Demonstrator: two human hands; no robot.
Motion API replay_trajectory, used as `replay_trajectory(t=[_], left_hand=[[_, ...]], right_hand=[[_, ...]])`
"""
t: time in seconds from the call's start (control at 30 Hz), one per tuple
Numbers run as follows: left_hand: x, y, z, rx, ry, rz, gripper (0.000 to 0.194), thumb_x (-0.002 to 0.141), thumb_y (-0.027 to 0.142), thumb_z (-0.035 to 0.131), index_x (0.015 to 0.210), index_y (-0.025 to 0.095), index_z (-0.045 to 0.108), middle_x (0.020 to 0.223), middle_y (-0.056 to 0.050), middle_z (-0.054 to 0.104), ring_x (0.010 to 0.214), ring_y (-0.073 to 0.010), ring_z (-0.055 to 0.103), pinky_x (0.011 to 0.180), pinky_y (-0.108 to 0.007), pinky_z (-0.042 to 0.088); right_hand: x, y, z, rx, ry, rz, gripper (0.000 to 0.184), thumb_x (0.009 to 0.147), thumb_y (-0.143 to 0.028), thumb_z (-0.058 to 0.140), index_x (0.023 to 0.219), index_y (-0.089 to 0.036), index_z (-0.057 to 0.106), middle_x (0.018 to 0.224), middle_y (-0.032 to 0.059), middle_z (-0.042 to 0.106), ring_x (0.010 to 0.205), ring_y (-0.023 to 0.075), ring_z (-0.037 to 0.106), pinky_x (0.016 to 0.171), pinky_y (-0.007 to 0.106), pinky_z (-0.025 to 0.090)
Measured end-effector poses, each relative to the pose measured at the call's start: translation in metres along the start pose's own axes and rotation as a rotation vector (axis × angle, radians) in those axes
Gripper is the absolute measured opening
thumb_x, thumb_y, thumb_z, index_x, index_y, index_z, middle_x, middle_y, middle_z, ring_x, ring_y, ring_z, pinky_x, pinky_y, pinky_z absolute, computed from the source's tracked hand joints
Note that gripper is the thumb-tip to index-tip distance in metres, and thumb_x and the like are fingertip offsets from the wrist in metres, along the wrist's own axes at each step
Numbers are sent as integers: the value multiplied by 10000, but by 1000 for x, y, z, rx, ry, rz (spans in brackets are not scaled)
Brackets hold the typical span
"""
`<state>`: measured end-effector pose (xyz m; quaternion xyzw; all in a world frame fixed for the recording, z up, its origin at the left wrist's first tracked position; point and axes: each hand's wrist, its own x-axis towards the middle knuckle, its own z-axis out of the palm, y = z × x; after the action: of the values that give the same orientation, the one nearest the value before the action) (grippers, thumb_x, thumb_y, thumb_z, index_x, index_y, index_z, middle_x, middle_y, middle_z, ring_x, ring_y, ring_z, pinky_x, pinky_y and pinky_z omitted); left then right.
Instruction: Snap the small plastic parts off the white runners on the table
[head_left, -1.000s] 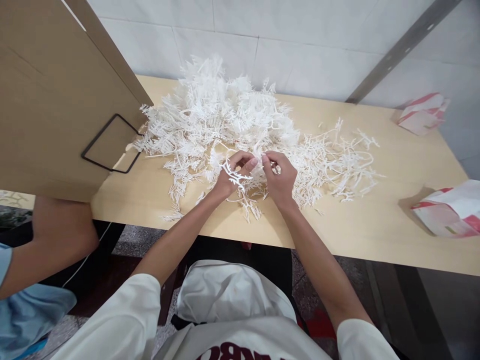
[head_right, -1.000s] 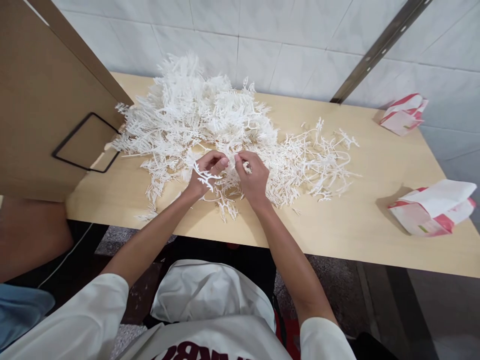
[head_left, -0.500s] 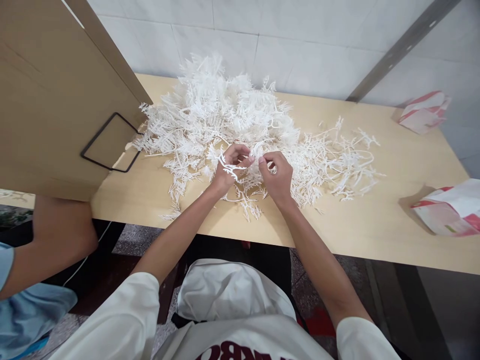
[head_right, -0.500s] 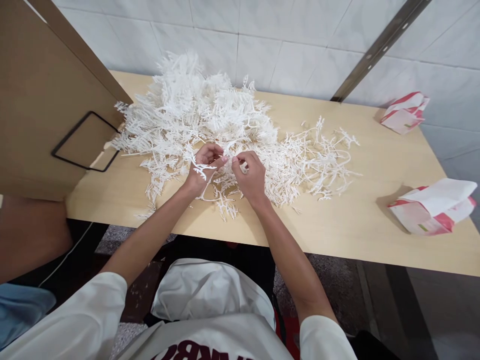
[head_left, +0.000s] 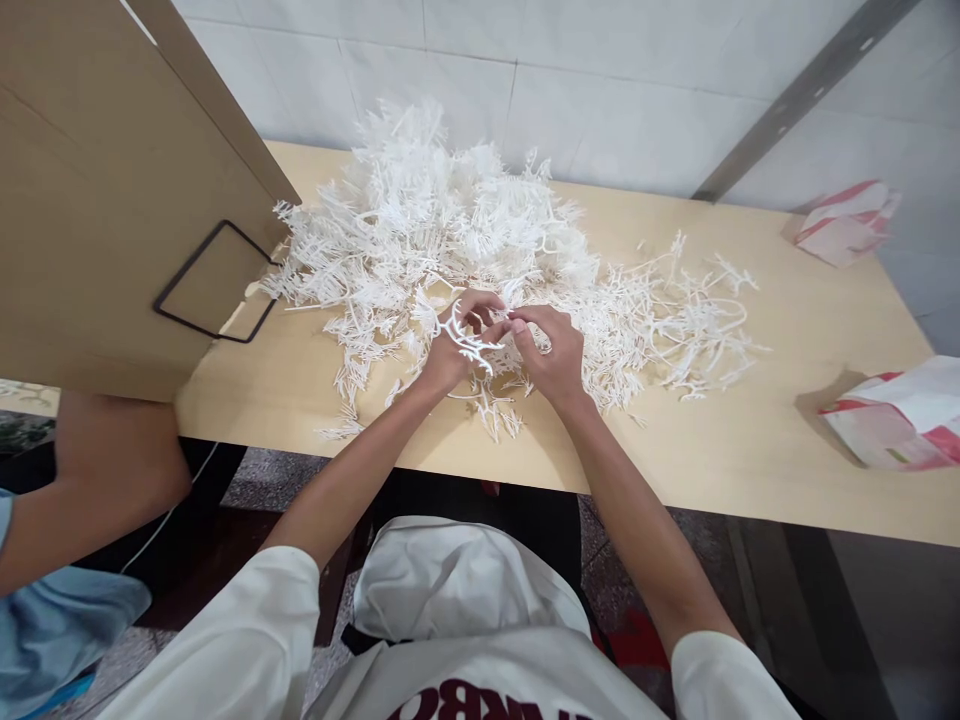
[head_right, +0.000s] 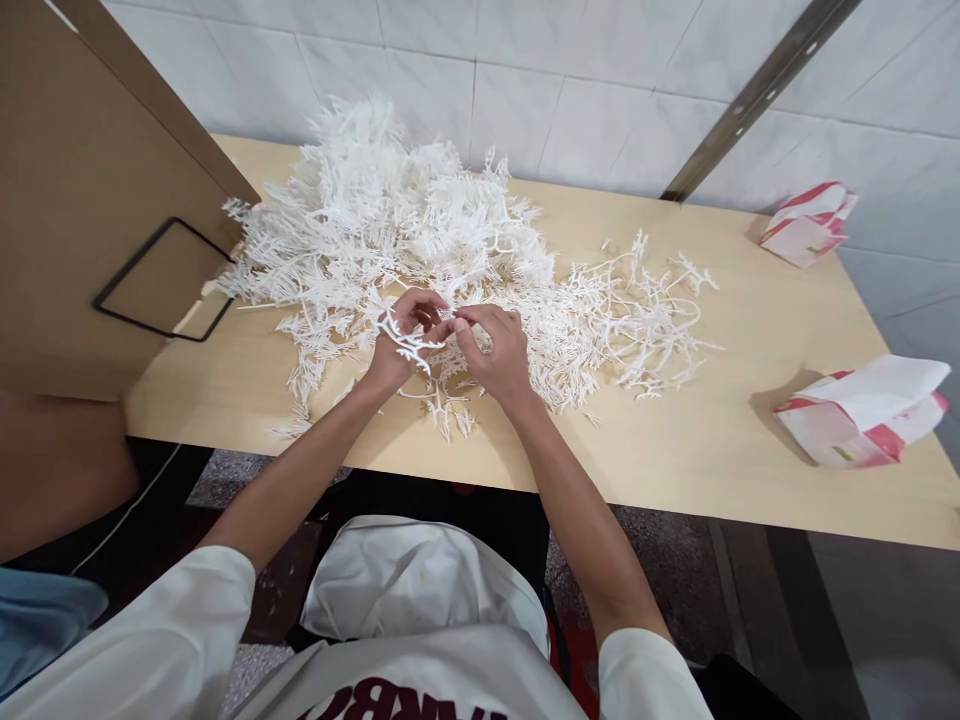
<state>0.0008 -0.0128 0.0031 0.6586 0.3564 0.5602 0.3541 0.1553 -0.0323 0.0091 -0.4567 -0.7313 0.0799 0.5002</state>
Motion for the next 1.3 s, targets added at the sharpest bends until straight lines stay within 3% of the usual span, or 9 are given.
replay_trajectory(t=[0.2, 0.3, 0.43, 0.57, 0.7, 0.8, 0.97, 1.13, 1.3], left_hand=[[-2, 3, -3, 4, -149, 48, 223, 917, 297, 556, 1115, 248, 647, 1066, -51, 659, 926, -128, 636, 779, -273, 512], [-5, 1, -2, -18, -134, -24, 296, 942, 307, 507, 1230, 261, 558, 1037, -45, 672, 857, -115, 637, 743, -259, 516], [-4, -1, 0, 59, -43, -2, 284, 903, 422, 574, 1115, 234, 585, 1130, -59, 618, 811, -96, 600, 693, -235, 498], [1, -2, 1, 56, -42, -82, 452, 816, 511, 663, 1152, 225, 562, 1248, -83, 552, 806, -92, 571, 640, -218, 473], [4, -5, 1, -130, -121, -250, 460, 791, 500, 695, 1128, 206, 586, 996, -42, 633, 736, -86, 545, 636, -217, 453], [5, -10, 1, -241, -59, -318, 464, 712, 414, 788, 1082, 209, 594, 791, 22, 574, 683, -72, 515, 634, -208, 433], [6, -10, 0, -282, -28, -385, 415, 631, 332, 834, 949, 187, 611, 729, 46, 527, 682, -74, 506, 652, -216, 410], [5, 0, 0, -229, -90, -353, 292, 717, 368, 770, 700, 167, 559, 647, 45, 465, 611, -70, 424, 592, -232, 335], [3, 5, -3, 92, -26, -36, 333, 828, 422, 673, 642, 177, 544, 647, 17, 448, 615, -98, 420, 597, -271, 341]], right_hand=[[1, 3, 0, 54, 28, 155, 293, 839, -514, 634, 920, -233, 626, 832, 1, 702, 750, 153, 645, 735, 312, 494], [1, 7, 2, 15, -3, 168, 313, 861, -535, 593, 938, -233, 619, 815, -2, 689, 739, 151, 630, 730, 310, 482], [0, 7, 2, -50, -72, 130, 341, 952, -519, 442, 925, -228, 618, 816, 16, 683, 762, 163, 621, 776, 329, 453], [0, 5, -1, -18, -174, 105, 415, 1005, -476, 309, 831, -220, 585, 758, 19, 637, 737, 155, 591, 758, 308, 435], [-1, 4, -3, 34, -185, 104, 404, 1004, -482, 308, 874, -223, 590, 780, 21, 629, 735, 154, 579, 727, 299, 436], [-1, 5, -1, 57, -172, 88, 374, 987, -504, 353, 982, -233, 610, 856, 27, 663, 768, 158, 596, 741, 306, 453], [-3, 10, 1, -8, -174, 63, 373, 918, -569, 484, 1021, -234, 612, 887, 26, 685, 776, 165, 615, 739, 305, 467], [-5, 8, 2, -71, -171, 85, 374, 992, -507, 344, 995, -254, 618, 882, 13, 704, 760, 151, 621, 706, 281, 458], [-8, 9, 9, -187, -12, -3, 316, 983, -465, 412, 955, -232, 624, 845, 30, 705, 775, 161, 622, 758, 302, 452]])
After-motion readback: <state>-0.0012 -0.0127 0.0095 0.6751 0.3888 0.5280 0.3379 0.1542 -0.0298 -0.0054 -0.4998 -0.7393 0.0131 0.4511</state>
